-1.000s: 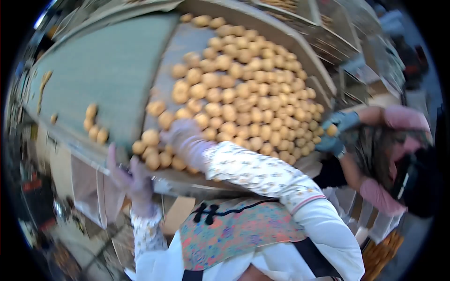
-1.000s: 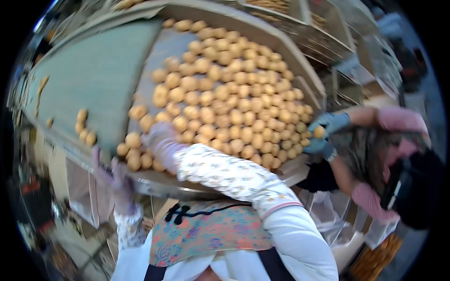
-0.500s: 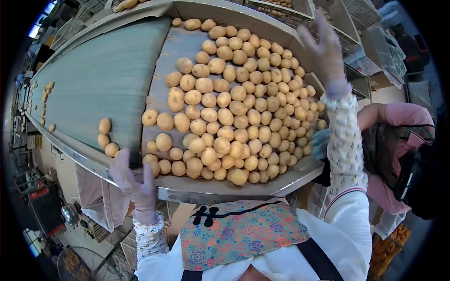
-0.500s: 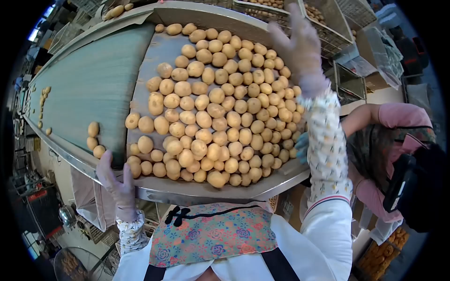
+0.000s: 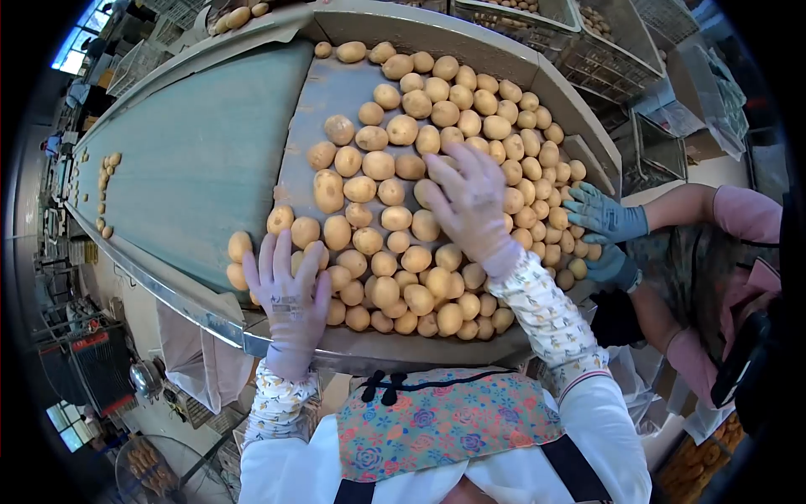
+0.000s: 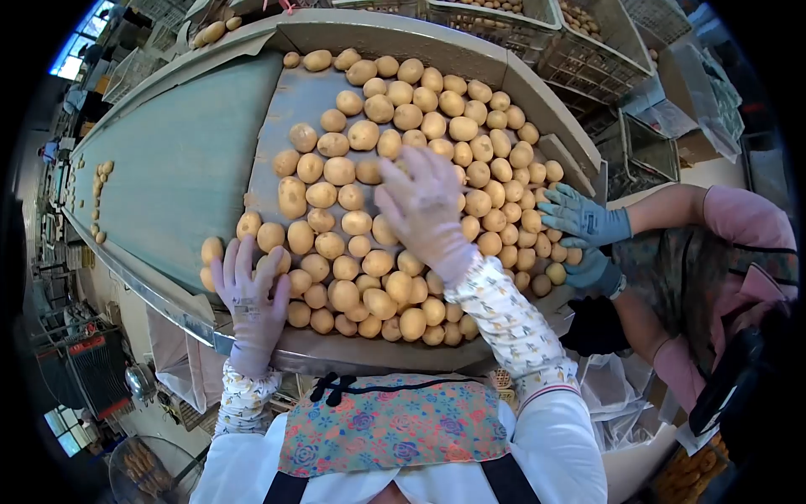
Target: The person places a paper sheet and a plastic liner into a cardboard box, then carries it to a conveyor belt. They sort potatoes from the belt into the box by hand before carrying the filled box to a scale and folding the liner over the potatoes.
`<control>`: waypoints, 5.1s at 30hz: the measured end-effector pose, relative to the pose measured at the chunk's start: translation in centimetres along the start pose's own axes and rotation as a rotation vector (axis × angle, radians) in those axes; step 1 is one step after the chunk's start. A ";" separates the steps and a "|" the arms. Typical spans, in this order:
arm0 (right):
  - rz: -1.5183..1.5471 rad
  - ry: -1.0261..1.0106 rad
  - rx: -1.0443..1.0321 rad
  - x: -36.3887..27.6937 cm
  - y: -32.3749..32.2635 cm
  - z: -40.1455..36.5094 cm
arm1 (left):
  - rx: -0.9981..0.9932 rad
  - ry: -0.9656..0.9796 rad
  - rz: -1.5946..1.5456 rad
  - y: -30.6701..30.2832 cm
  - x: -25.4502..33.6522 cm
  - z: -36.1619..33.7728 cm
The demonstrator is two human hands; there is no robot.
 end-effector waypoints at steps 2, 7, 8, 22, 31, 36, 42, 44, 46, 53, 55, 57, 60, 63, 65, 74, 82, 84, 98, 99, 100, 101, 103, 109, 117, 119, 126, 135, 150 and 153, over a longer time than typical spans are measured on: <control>0.214 0.057 -0.114 -0.1 4.5 3.7 | 0.029 0.025 -0.141 -0.8 1.1 -0.4; -0.044 0.384 -0.673 2.3 13.6 8.2 | 0.172 -0.013 -0.233 -3.6 0.4 -3.0; -0.040 0.440 -0.825 2.4 14.3 7.9 | 0.175 -0.041 -0.242 -2.8 -0.4 -3.9; -0.117 -0.180 0.070 9.6 -12.2 11.4 | 0.160 -0.108 -0.287 -2.4 -0.4 -3.9; 0.202 0.206 -0.138 1.2 1.3 -8.0 | 0.171 -0.242 -0.376 -1.7 -1.5 -5.1; -0.060 0.122 0.027 2.8 -3.2 -4.2 | 0.166 -0.176 -0.349 -1.9 -0.9 -4.4; -0.185 0.039 -0.465 -3.1 11.9 -0.9 | -0.082 -0.598 -1.079 1.4 0.0 -5.7; -0.105 0.056 -0.446 -3.8 13.0 -0.2 | -0.307 -0.650 -1.449 2.0 2.0 -6.3; 0.237 0.086 -0.338 -3.0 10.3 0.0 | -0.549 -0.611 -1.644 1.3 4.2 -6.5; 0.659 -0.013 -0.507 -11.1 4.1 -5.8 | -0.427 -0.917 -2.011 2.1 3.5 -7.2; 0.364 0.013 -0.610 -7.4 5.0 -9.1 | -0.276 -0.944 -1.871 2.1 -0.8 -7.3; 0.245 -0.089 -0.532 -3.5 4.9 -10.4 | -0.222 -0.953 -1.495 0.4 -4.9 -7.2; 0.049 -0.002 -0.339 -1.2 2.7 -8.7 | -0.233 -0.642 -0.783 -0.3 -8.3 -7.4; 0.430 0.075 -0.543 -7.8 5.2 -7.6 | -0.008 -0.774 -1.051 -1.0 -7.9 -6.6; 0.535 -0.125 -0.567 -12.3 8.5 -9.3 | 0.046 -0.764 -1.136 -1.1 -6.7 -5.5; 0.360 -0.456 -0.493 -17.7 15.6 -5.5 | 0.011 -0.802 -1.305 1.3 -6.2 -6.2; 0.379 -0.082 -0.590 -10.4 9.9 -8.2 | 0.325 -1.183 -0.858 1.5 -16.3 -22.4; 0.455 -0.076 -0.642 -10.9 8.4 -9.9 | 0.338 -1.767 -1.317 7.2 -14.3 -28.4; 0.372 0.139 -0.493 -5.5 2.8 -14.7 | 0.419 -0.457 0.060 0.9 -15.4 -19.6; 0.351 0.178 -0.502 -4.9 2.3 -14.3 | 0.418 -0.833 -0.340 -0.9 -14.5 -15.7; 0.335 0.218 -0.510 -3.8 1.9 -13.8 | 0.399 -0.675 -0.406 -1.7 -11.3 -12.0; 0.322 0.257 -0.515 -3.0 1.5 -13.8 | 0.378 -0.515 -0.467 -2.5 -8.7 -9.6; 0.160 0.290 -0.356 -0.5 0.0 -15.7 | 0.026 -0.203 -0.372 -2.0 -3.8 -6.5; 0.097 0.215 -0.421 -0.8 -0.7 -16.9 | -0.347 0.018 0.045 3.3 -0.8 -3.2; 0.116 0.166 -0.274 0.7 -2.7 -11.7 | 0.050 -0.044 -0.098 -0.2 -1.8 -1.7; 0.070 0.081 -0.463 -1.7 -0.3 -11.9 | 0.066 0.013 -0.245 -0.9 0.6 -2.0; -0.294 -0.092 -0.743 -2.4 6.2 -13.6 | 0.071 -0.029 -0.246 -0.8 1.1 -3.1; 0.162 -0.001 -0.536 -2.0 0.8 -12.0 | 0.169 -0.092 -0.284 -1.7 0.1 -3.7; -0.159 0.269 -0.149 14.0 2.2 -0.4 | 0.216 -0.078 -0.324 -2.3 0.4 -3.5; -0.066 0.257 -0.186 6.4 4.5 -7.2 | 0.219 -0.061 -0.299 -2.1 0.3 -3.6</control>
Point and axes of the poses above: each hand's wrist, its own z-axis towards the middle knuckle, its own y-axis out of the palm, x = y × z, the point moved 9 cm from there along z, towards the middle knuckle, and after that the axes turned 15 degrees about z, right-handed, at the moved point
